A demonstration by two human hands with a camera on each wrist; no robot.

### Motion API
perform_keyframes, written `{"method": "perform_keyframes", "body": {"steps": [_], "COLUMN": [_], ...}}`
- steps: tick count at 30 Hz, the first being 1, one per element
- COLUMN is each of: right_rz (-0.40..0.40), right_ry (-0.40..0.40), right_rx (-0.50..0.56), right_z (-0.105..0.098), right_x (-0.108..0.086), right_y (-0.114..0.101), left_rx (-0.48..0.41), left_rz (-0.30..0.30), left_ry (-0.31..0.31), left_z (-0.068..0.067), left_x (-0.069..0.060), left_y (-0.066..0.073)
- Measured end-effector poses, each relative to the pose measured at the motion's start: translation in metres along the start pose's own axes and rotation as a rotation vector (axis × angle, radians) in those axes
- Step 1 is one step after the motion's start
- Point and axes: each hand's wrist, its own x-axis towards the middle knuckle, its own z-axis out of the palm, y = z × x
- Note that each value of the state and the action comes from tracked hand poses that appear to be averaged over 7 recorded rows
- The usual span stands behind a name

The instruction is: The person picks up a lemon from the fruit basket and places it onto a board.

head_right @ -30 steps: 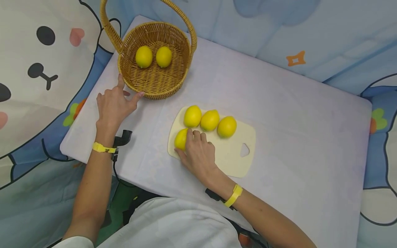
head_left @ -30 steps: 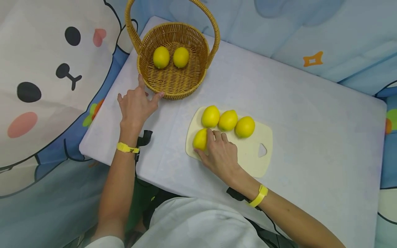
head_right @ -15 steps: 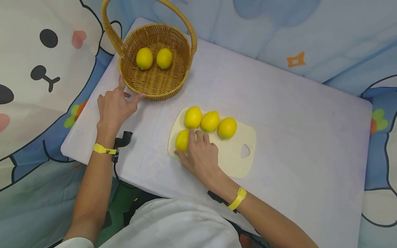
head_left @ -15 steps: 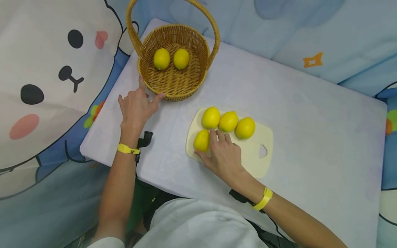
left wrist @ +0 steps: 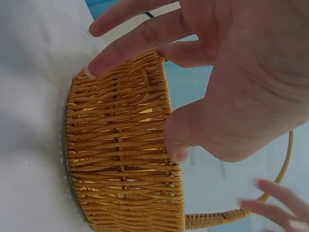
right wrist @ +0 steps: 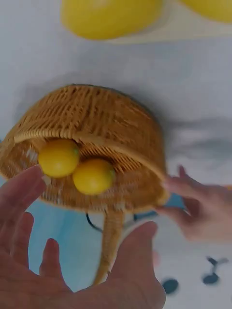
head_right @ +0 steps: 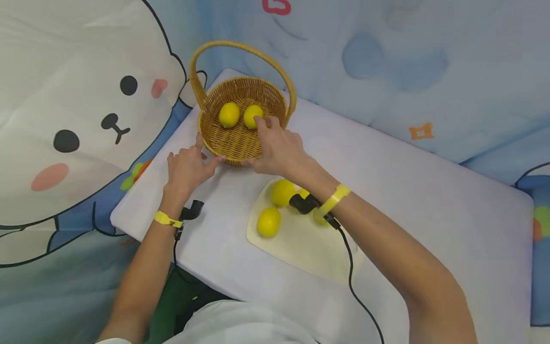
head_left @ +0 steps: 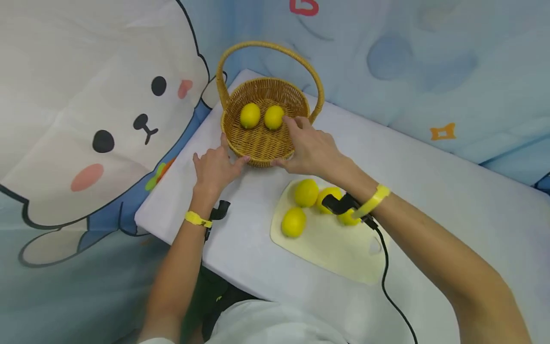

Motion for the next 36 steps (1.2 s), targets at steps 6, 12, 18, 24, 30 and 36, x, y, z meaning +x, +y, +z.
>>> {"method": "perform_keyframes", "body": {"steps": [6,12,18,24,30,36], "right_rz": [0.059,0.125,0.113,0.025,-0.136,-0.289], "right_ry": [-0.107,-0.102,-0.062,-0.071,0.042,0.171], "right_rx": [0.02,0.103,0.156,0.136,0.102,0.122], "right_z": [0.017,0.054,0.063,0.046,-0.008,-0.035], "right_x": [0.083,0.13,0.154,0.166,0.161,0.091], "right_y": [0.018,0.041,0.049,0.04,-0.01,-0.04], "left_rx": [0.019,0.029,0.034,0.032,0.025,0.009], "left_rz": [-0.005,-0.011,-0.007,0.001,-0.035,-0.069], "left_ry": [0.023,0.027,0.042,0.066,0.143,0.168], "left_z": [0.003,0.015,0.016,-0.002,-0.05,-0.077], "left_x": [0.006,0.004,0.008,0.012,0.016,0.008], "left_y": [0.001,0.003,0.003,-0.003,-0.021,-0.04]}}
